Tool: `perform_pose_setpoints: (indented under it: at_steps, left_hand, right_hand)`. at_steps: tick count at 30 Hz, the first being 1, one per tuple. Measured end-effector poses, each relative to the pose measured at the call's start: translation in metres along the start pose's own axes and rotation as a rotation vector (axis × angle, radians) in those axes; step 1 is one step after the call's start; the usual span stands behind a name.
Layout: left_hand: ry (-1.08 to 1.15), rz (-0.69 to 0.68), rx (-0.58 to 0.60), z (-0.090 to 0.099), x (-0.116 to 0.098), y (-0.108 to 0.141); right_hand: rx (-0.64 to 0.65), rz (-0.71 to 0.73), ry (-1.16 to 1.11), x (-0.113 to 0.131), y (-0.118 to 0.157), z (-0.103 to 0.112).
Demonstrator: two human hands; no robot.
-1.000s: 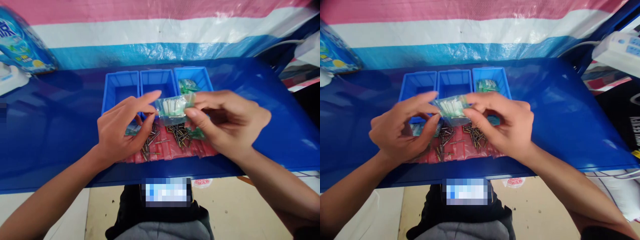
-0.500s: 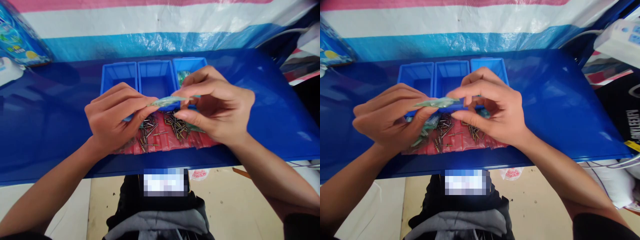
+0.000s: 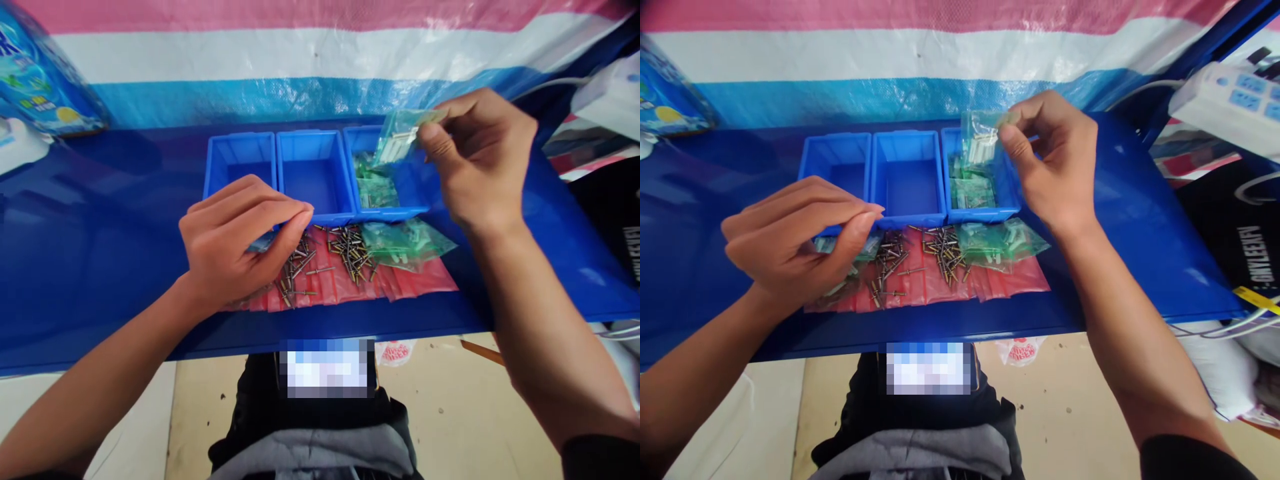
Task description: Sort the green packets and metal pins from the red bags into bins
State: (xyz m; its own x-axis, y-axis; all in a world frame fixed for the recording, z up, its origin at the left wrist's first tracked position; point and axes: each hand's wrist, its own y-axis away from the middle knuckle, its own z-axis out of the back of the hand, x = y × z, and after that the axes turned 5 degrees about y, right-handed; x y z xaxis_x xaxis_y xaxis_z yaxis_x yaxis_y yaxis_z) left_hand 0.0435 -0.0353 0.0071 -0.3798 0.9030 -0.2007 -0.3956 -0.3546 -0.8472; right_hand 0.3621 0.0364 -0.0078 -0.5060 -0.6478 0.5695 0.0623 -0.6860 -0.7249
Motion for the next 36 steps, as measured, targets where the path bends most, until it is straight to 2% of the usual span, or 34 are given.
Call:
perform_pose_setpoints:
  at_steps: [4, 7, 10, 13, 17, 19, 21, 23, 28, 30, 34, 36]
  left_hand:
    - [-0.007, -0.003, 0.007, 0.0, -0.002, -0.001]
    - [-0.013, 0.022, 0.004, 0.002, -0.004, -0.001]
    - [-0.02, 0.036, 0.022, 0.005, -0.004, -0.002]
    - [-0.021, 0.033, 0.02, 0.005, -0.004, -0.002]
    - [-0.048, 0.031, 0.012, 0.002, -0.003, 0.0]
    - [-0.061, 0.038, 0.008, 0.001, -0.003, 0.002]
    - [-0.06, 0.032, 0.016, 0.001, -0.003, 0.003]
    - [-0.062, 0.02, 0.029, 0.002, -0.002, 0.004]
    - [-0.105, -0.033, 0.032, 0.003, 0.001, 0.003]
    - [-0.121, -0.057, 0.033, 0.003, 0.004, 0.003]
    - [-0.174, -0.087, 0.043, 0.002, 0.009, 0.004]
    - [-0.194, -0.091, 0.041, 0.003, 0.011, 0.005]
  right_hand:
    - [0.026, 0.017, 0.032, -0.019, 0.003, -0.003]
    - [0.102, 0.073, 0.126, -0.02, 0.007, -0.005]
    - [0.212, 0.215, 0.292, -0.022, 0.007, -0.002]
    - [0.287, 0.251, 0.395, -0.017, 0.007, 0.002]
    - [0.438, 0.191, 0.559, 0.005, 0.012, 0.008]
    - [0.548, 0.162, 0.566, 0.015, 0.015, 0.009]
    - [0.597, 0.158, 0.555, 0.024, 0.015, 0.009]
    - [0.583, 0.158, 0.561, 0.032, 0.014, 0.008]
    - [0.387, 0.201, 0.488, 0.064, 0.011, 0.007]
    - [0.352, 0.218, 0.505, 0.078, 0.013, 0.009]
    - [0.462, 0.313, 0.586, 0.103, 0.025, 0.02]
    - [0.506, 0.312, 0.626, 0.114, 0.037, 0.029]
